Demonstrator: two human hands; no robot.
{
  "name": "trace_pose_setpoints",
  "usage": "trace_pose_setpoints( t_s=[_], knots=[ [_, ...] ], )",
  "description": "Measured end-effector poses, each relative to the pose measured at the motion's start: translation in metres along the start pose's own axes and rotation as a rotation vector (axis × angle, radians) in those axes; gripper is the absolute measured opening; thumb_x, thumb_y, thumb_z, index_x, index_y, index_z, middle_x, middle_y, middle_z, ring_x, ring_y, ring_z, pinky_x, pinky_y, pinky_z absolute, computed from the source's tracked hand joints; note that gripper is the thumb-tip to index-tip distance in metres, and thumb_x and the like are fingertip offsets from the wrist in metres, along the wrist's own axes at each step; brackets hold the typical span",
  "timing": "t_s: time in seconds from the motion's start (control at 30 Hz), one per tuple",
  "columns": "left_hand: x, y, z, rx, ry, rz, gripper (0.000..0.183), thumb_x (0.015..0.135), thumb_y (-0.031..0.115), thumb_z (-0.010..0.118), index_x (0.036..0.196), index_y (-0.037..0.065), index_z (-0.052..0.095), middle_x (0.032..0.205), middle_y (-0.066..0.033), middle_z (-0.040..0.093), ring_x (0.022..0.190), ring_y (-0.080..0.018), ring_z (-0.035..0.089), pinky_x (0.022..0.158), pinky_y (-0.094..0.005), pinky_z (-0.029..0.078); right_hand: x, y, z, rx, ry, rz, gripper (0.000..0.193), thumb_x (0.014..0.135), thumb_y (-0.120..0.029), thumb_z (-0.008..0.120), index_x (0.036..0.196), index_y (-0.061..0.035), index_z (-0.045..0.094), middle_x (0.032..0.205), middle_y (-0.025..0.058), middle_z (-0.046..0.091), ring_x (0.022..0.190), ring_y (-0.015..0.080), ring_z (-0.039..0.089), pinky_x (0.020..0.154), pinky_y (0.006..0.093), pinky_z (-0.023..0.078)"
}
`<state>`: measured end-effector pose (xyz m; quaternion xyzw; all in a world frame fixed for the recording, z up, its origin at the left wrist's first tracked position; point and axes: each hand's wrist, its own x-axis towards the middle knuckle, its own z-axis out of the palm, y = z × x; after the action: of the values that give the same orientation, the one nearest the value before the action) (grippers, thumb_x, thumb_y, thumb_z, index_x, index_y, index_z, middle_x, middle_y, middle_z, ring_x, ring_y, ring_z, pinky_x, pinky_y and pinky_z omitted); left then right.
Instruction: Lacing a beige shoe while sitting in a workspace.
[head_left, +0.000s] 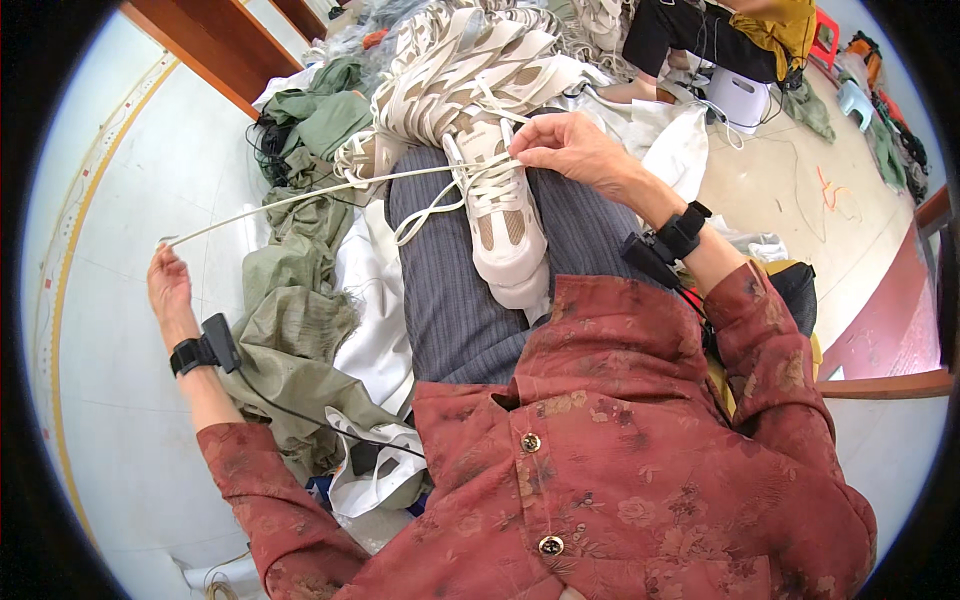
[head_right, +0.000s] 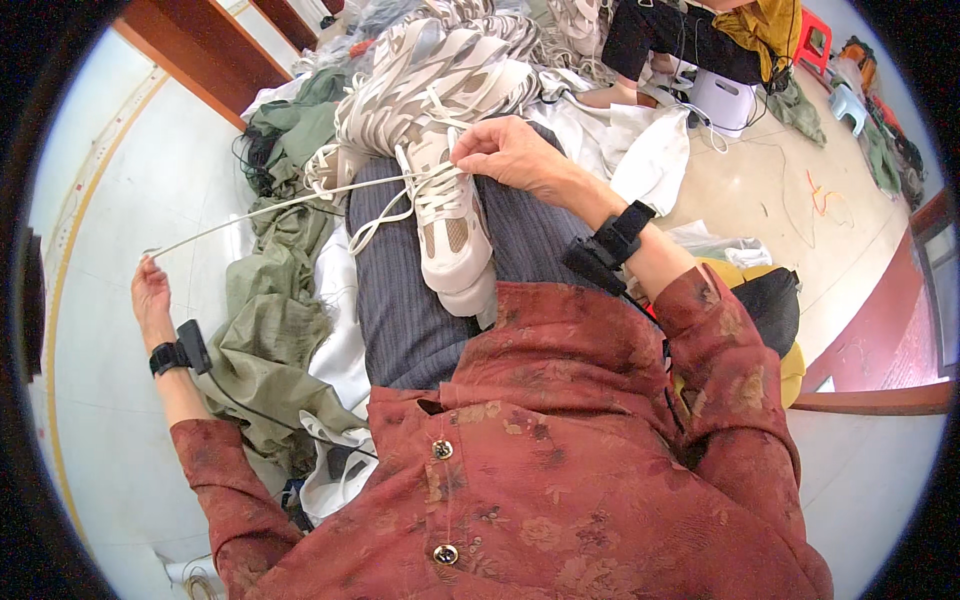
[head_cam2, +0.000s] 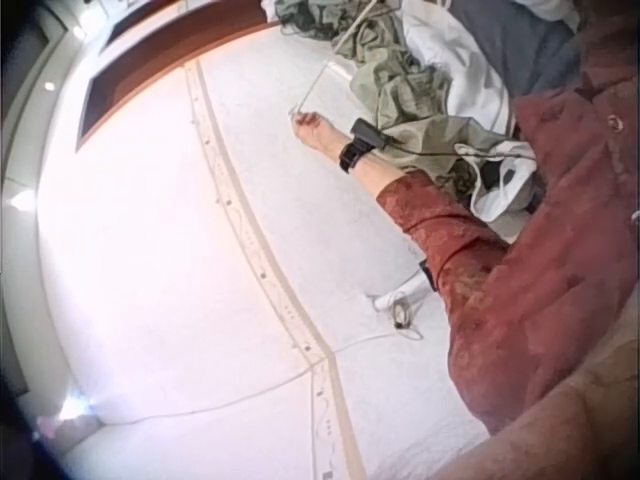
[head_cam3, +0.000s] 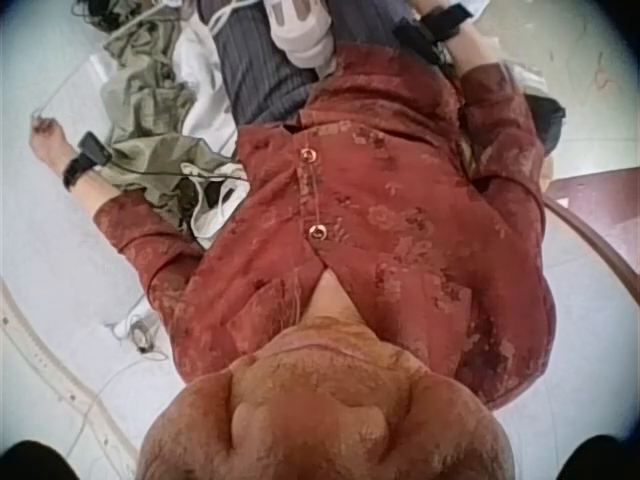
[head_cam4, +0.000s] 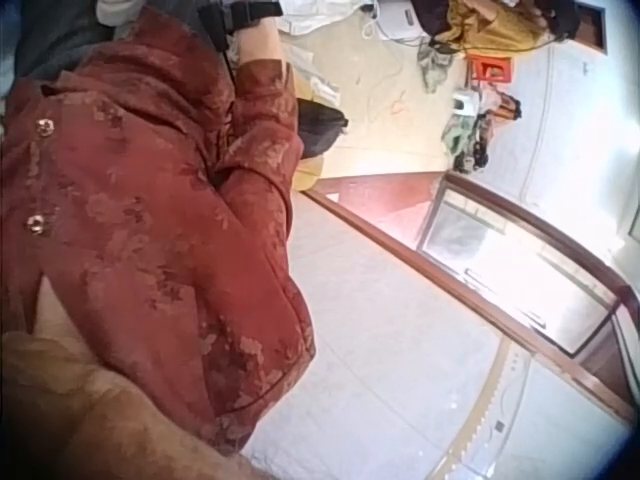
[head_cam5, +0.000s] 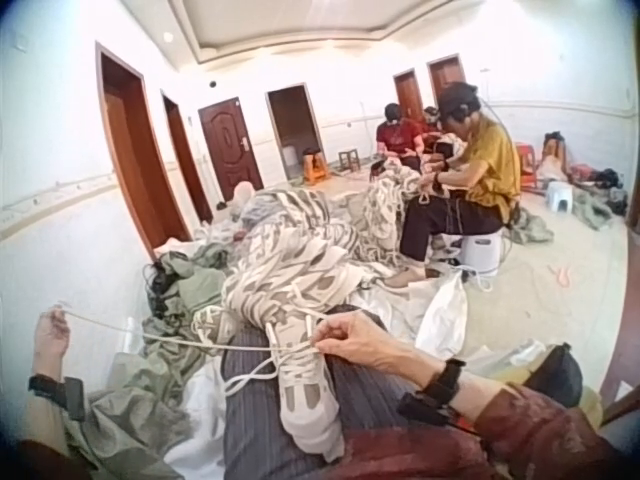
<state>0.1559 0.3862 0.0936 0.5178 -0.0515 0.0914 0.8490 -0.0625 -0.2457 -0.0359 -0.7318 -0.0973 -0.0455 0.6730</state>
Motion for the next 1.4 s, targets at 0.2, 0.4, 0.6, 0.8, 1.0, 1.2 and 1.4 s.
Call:
trace_pose_setpoints(
  t_s=[0.2,0.4,0.6,0.8,1.0,1.2,1.4],
  knots=[
    [-0.003,0.073,-0.036,0.102,0.220,0.163,0.012,0.091,0.001,0.058,0.103,-0.004,0.057,0.076,-0.0036,0.059,0.058,-0.0049,0.054,0.047,-0.0146,0.042,0.006,0.004,0.011,-0.073,0.073,-0.048,0.013,0.086,-0.004,0.064,0.099,-0.0010,0.066,0.086,-0.0012,0.063,0.079,0.0055,0.057,0.073,0.0213,0.047],
    [-0.049,0.018,0.052,0.471,0.050,0.218,0.025,0.089,0.007,0.062,0.111,-0.004,0.060,0.085,-0.0009,0.060,0.070,-0.0023,0.053,0.055,-0.0137,0.040,0.012,0.004,0.018,-0.610,0.134,-0.338,0.013,0.082,-0.003,0.063,0.095,-0.0002,0.064,0.079,0.0063,0.056,0.069,0.0138,0.054,0.065,0.0290,0.045],
    [-0.170,-0.147,0.212,0.932,-0.583,0.171,0.030,0.094,0.020,0.054,0.121,0.008,0.060,0.098,-0.0008,0.070,0.068,-0.0077,0.062,0.054,-0.0181,0.037,0.016,0.007,0.020,-0.677,0.178,-0.421,0.007,0.082,-0.004,0.062,0.085,0.0025,0.059,0.078,0.0097,0.055,0.071,0.0177,0.057,0.064,0.0328,0.046],
    [-0.235,-0.225,0.285,1.035,-0.822,0.040,0.026,0.089,0.007,0.060,0.112,-0.006,0.057,0.093,-0.0114,0.068,0.062,-0.0147,0.067,0.055,-0.0259,0.052,0.013,0.002,0.015,-0.456,0.155,-0.218,0.006,0.085,-0.004,0.059,0.085,0.0014,0.059,0.071,0.0054,0.060,0.056,0.0100,0.055,0.051,0.0267,0.044],
    [-0.232,-0.236,0.286,1.139,-0.853,-0.019,0.021,0.090,0.016,0.062,0.096,-0.005,0.061,0.071,-0.0054,0.064,0.056,-0.0113,0.062,0.051,-0.0250,0.048,0.011,-0.005,0.011,-0.054,0.068,0.034,0.008,0.090,-0.009,0.060,0.091,-0.0016,0.062,0.070,0.0002,0.060,0.054,0.0049,0.053,0.048,0.0194,0.042],
    [-0.198,-0.222,0.290,1.084,-0.830,0.067,0.023,0.088,0.020,0.065,0.084,-0.002,0.071,0.058,0.0018,0.056,0.053,-0.0042,0.046,0.049,-0.0242,0.036,0.015,-0.006,0.008,0.288,0.017,0.126,0.011,0.091,-0.012,0.064,0.094,-0.0015,0.063,0.068,-0.0019,0.055,0.055,0.0048,0.048,0.047,0.0194,0.038],
    [-0.186,-0.202,0.304,1.061,-0.902,-0.034,0.023,0.090,0.023,0.064,0.087,0.003,0.074,0.063,0.0086,0.051,0.057,-0.0019,0.039,0.051,-0.0192,0.028,0.022,-0.002,-0.028,0.662,0.175,0.150,0.012,0.090,-0.009,0.066,0.097,-0.0006,0.063,0.069,-0.0033,0.050,0.054,0.0055,0.040,0.048,0.0209,0.034]
  ],
)
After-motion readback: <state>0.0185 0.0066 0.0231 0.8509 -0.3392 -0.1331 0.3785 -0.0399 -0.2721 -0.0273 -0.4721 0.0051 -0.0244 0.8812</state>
